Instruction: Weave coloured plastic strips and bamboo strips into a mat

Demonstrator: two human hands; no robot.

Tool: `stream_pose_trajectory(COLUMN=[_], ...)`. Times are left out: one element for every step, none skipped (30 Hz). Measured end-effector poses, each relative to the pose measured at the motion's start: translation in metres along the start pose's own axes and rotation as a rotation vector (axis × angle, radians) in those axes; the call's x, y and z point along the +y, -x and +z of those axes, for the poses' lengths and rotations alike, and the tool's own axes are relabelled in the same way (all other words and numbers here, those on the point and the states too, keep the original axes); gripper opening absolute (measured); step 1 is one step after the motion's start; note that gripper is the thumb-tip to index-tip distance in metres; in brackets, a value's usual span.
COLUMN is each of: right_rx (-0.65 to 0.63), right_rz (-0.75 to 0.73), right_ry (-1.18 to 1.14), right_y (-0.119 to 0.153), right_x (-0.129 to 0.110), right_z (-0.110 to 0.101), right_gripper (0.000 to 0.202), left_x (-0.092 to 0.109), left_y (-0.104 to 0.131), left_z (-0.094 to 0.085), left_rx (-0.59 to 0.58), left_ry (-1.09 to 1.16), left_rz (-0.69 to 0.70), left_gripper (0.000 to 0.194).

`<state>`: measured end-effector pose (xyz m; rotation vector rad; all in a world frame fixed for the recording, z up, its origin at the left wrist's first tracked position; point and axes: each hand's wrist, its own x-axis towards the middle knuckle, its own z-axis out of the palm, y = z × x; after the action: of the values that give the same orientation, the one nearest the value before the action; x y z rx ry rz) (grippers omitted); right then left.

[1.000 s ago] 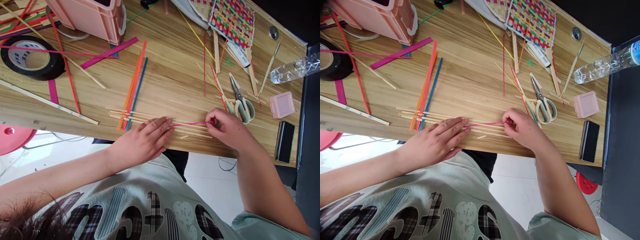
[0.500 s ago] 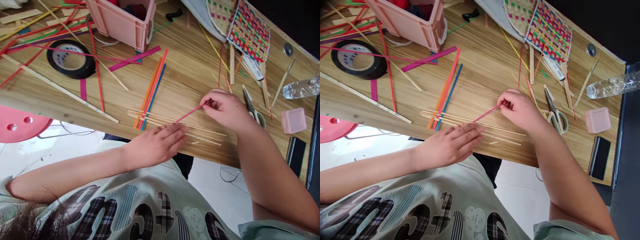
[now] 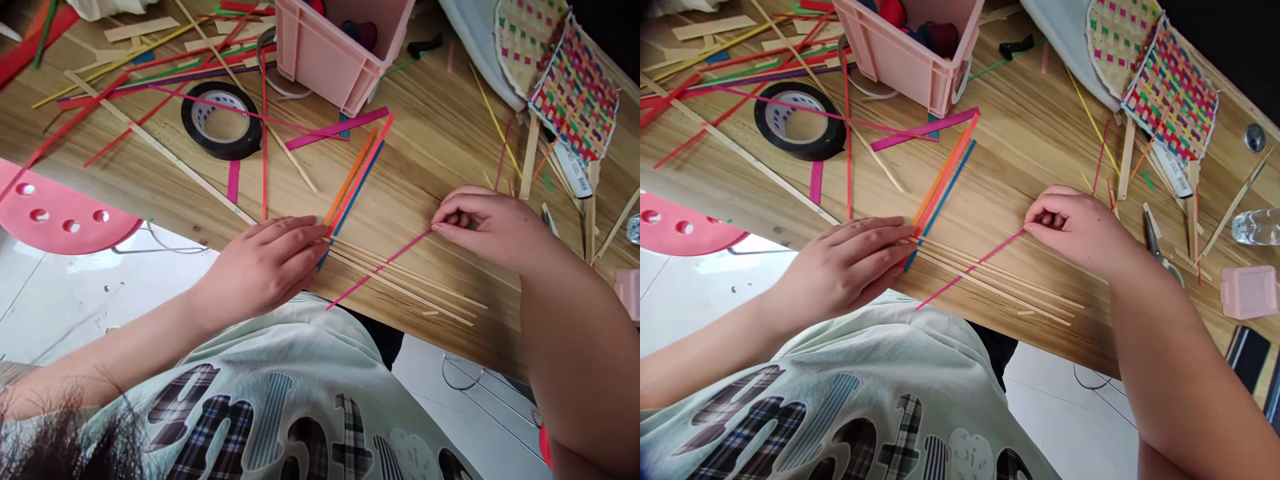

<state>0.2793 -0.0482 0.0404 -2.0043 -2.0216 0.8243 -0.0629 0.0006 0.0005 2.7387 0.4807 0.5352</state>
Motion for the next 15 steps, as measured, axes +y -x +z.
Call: stream_pose_trajectory(right_rx=[-0.021,-0.04,-0.058,-0.069,-0.079,-0.088,-0.095,-0.101,-0.099,-0.087,-0.066,-0.04,-0.014,0.01,0.033], right_rz=[-0.027,-0.053,-0.077,-0.097,-0.117,-0.133,-0.149,-0.168,-0.188,-0.206,-0.222,-0.235,-0.248,-0.259,-0.268], right_ry=[0.012,0.024,0.031,0.034,0.038,0.049,0.071,0.097,0.121,0.139,0.146,0.143,0.136,0.129,0.122], right_y=[-0.002,-0.003,-0.003,-0.002,0.0,0.003,0.006,0.01,0.013,0.016,0.018,0.019,0.019,0.019,0.019], right_x=[0.0,0.001,0.002,0.003,0.003,0.003,0.002,0.001,-0.001,-0.003,-0.006,-0.008,-0.01,-0.012,-0.013], right_z=[-0.001,-0.002,-0.003,-0.003,-0.004,-0.004,-0.003,-0.002,0.0,0.003,0.006,0.01,0.013,0.016,0.019], right_gripper=[0.005,0.006,0.005,0.001,0.007,0.014,0.02,0.022,0.021,0.017,0.012,0.009,0.009,0.01,0.011], left_x=[0.0,0.0,0.0,0.0,0.0,0.0,0.0,-0.001,-0.001,-0.002,-0.002,-0.002,-0.002,-0.002,-0.002], left_y=[-0.001,-0.001,-0.001,0.0,0.0,0.001,0.001,0.002,0.002,0.002,0.002,0.002,0.002,0.002,0.002], left_z=[0.0,0.001,0.001,0.001,0.001,0.001,0.001,0.002,0.002,0.002,0.002,0.003,0.003,0.003,0.003], left_rx=[-0.007,-0.013,-0.018,-0.021,-0.025,-0.027,-0.028,-0.029,-0.033,-0.036,-0.038,-0.04,-0.043,-0.046,-0.05], left_ry=[0.001,0.0,-0.003,-0.006,-0.007,-0.009,-0.011,-0.014,-0.016,-0.018,-0.02,-0.024,-0.027,-0.03,-0.032], left_rz=[0.005,0.008,0.01,0.011,0.012,0.013,0.013,0.014,0.015,0.016,0.019,0.021,0.022,0.023,0.025], left_gripper=[0.03,0.03,0.031,0.031,0.031,0.03,0.03,0.03,0.031,0.031,0.032,0.033,0.034,0.035,0.035])
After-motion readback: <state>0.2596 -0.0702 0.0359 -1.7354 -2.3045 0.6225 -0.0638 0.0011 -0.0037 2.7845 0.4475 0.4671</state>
